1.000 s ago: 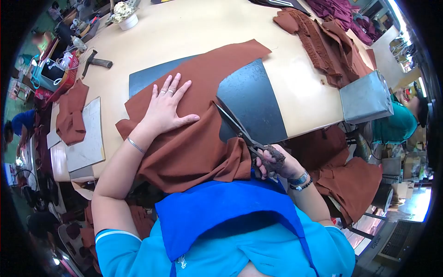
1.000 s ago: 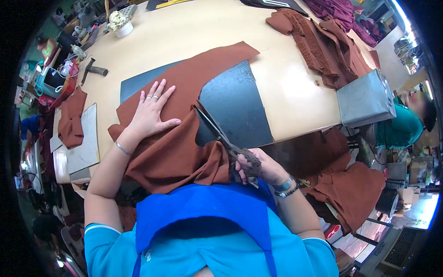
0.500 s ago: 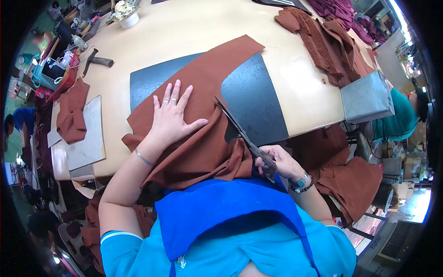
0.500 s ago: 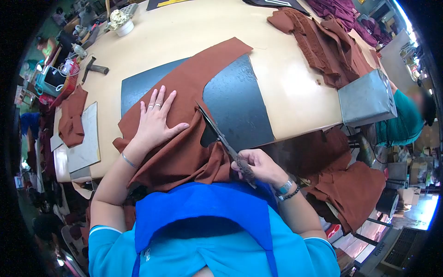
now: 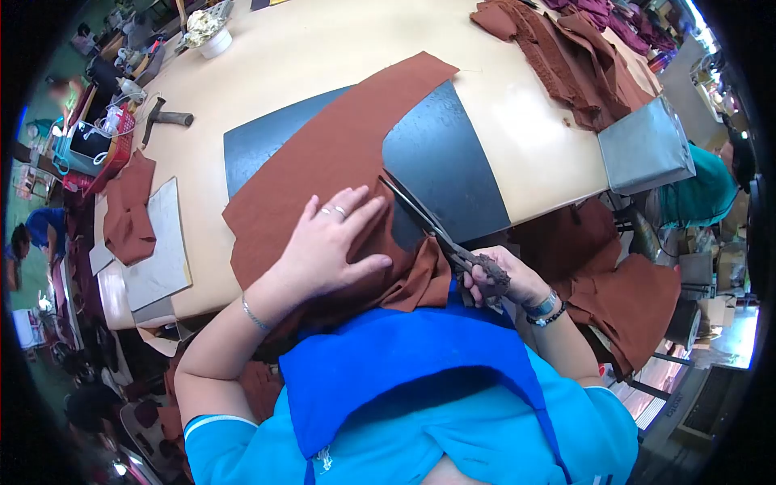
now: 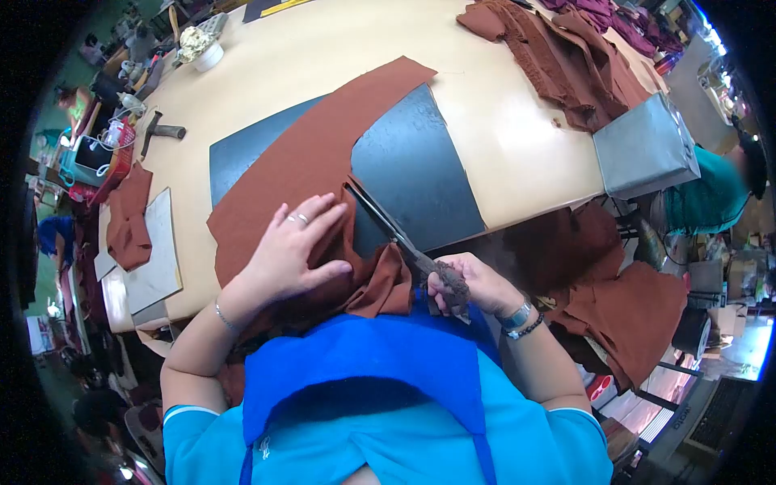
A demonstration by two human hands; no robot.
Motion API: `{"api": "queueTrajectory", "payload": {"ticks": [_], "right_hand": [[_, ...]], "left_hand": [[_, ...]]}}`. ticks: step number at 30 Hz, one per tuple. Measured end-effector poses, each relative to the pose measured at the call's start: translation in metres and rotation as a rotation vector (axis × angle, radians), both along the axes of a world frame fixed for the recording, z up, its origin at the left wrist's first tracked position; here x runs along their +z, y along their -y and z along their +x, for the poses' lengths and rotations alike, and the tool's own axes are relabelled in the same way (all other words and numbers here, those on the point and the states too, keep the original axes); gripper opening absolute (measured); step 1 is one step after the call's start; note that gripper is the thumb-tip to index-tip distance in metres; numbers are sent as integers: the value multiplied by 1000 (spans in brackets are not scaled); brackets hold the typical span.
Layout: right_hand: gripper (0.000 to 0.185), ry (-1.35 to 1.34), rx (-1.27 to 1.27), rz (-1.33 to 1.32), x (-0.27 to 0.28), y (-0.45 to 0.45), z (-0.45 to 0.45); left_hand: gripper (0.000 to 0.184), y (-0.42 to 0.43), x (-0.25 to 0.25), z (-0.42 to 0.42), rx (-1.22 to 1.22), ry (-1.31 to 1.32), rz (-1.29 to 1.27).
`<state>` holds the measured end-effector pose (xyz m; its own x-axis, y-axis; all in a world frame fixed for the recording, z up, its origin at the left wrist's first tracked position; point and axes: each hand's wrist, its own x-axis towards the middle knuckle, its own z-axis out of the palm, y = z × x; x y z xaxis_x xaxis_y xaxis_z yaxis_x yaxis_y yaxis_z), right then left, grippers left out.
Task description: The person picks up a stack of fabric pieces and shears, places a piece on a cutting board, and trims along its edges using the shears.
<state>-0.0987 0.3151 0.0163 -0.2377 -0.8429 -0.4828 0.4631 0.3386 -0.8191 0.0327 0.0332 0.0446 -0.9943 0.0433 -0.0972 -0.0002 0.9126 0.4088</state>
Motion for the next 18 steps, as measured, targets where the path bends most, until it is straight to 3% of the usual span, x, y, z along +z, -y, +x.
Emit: {"api": "queueTrajectory", "payload": {"ticks": [4,9,18], "right_hand": [[28,0,8,-2,2,5,0],[32,4,-17,-6,1,10,1],[22,15,49,1,3,13,-7]], "left_hand": [[66,-12,-17,8,-71,-3,-181],[65,-18,-15,12,-92,41,-182],[69,-18,-17,16,-98,57,-164]]}}
